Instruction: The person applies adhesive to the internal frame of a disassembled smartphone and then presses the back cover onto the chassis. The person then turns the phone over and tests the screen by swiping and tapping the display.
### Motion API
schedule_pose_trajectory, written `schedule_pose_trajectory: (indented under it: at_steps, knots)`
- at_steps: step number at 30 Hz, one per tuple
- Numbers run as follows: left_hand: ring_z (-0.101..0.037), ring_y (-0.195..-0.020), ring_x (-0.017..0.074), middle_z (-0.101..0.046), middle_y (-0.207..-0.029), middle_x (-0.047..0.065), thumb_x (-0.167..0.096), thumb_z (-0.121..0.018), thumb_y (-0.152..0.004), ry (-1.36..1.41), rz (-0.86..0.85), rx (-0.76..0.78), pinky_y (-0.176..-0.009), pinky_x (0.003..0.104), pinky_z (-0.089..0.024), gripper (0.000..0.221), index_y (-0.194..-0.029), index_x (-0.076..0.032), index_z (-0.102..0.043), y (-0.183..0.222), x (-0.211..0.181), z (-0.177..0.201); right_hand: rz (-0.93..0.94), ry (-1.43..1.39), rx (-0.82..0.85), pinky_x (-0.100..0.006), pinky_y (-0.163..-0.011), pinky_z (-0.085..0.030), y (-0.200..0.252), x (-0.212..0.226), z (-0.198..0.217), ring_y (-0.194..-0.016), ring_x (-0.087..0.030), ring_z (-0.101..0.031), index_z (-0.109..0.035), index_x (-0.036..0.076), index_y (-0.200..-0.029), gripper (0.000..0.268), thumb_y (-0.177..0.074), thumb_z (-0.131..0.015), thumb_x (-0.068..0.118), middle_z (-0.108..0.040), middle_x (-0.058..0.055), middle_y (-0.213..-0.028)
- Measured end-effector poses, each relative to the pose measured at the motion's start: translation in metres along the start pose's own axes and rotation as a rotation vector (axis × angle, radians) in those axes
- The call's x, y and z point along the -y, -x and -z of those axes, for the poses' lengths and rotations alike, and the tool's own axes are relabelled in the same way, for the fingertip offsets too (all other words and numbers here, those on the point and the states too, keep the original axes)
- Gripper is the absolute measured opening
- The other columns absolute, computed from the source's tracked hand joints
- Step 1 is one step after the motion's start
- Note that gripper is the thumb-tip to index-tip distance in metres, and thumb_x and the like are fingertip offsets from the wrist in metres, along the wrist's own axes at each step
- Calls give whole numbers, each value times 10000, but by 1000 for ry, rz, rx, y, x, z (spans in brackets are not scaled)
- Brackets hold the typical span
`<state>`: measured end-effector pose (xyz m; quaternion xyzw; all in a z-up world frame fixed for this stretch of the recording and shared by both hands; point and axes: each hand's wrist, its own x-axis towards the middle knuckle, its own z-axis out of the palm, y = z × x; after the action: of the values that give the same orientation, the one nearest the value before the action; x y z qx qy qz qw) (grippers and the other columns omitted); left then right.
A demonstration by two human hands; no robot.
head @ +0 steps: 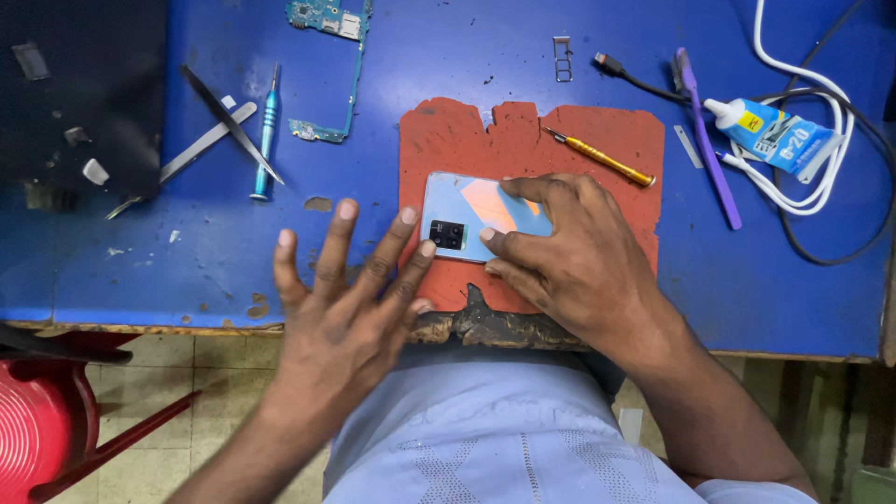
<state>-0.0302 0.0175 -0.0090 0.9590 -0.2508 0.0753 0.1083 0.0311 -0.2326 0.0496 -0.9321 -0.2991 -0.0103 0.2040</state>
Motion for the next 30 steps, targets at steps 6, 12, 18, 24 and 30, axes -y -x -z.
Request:
schedule_pose_trajectory:
  at_steps: [6,12,18,24,30]
  knots:
    - [-155,-1567,331,-348,-1703,-30,-517,-584,-1010,-45,-192,106,-1208,633,3,507,-1466,-298,-619,-14,29,8,-7,-6,12,-465,-960,-496,-1,0,1,-1151,-341,-579,-805,169,-1051,274,-801,-838,277,-641,-137,-1303]
    - [-172,-1578,302,-335,-1698,-21,-567,-568,-985,76,-374,133,-1215,635,0,578,-1513,-332,-576,-37,46,11,17,-15,-3,-467,-963,-497,-1,-3,0,-1149,-347,-575,-801,163,-1062,287,-807,-843,289,-628,-146,-1311]
    - [-225,-1556,312,-336,-1680,-7,-558,-554,-966,142,-468,148,-1222,646,-37,587,-1492,-299,-580,-54,47,13,18,-9,-4,-457,-974,-498,-1,-4,-1,-1156,-345,-574,-802,172,-1053,280,-803,-843,291,-629,-131,-1308]
    - [-248,-1513,361,-369,-1620,57,-544,-578,-899,276,-537,187,-1158,705,-140,590,-1422,-271,-591,-71,47,9,18,-12,21,-454,-980,-498,-2,-5,0,-1167,-339,-577,-785,161,-1040,263,-807,-845,268,-625,-135,-1315]
    - [-354,-1504,331,-538,-1548,32,-309,-758,-871,573,-449,9,-1227,637,-177,368,-1212,-301,-621,-93,32,-1,67,13,9,-500,-996,-458,3,-10,1,-1171,-338,-583,-771,182,-1060,306,-783,-848,288,-624,-127,-1292]
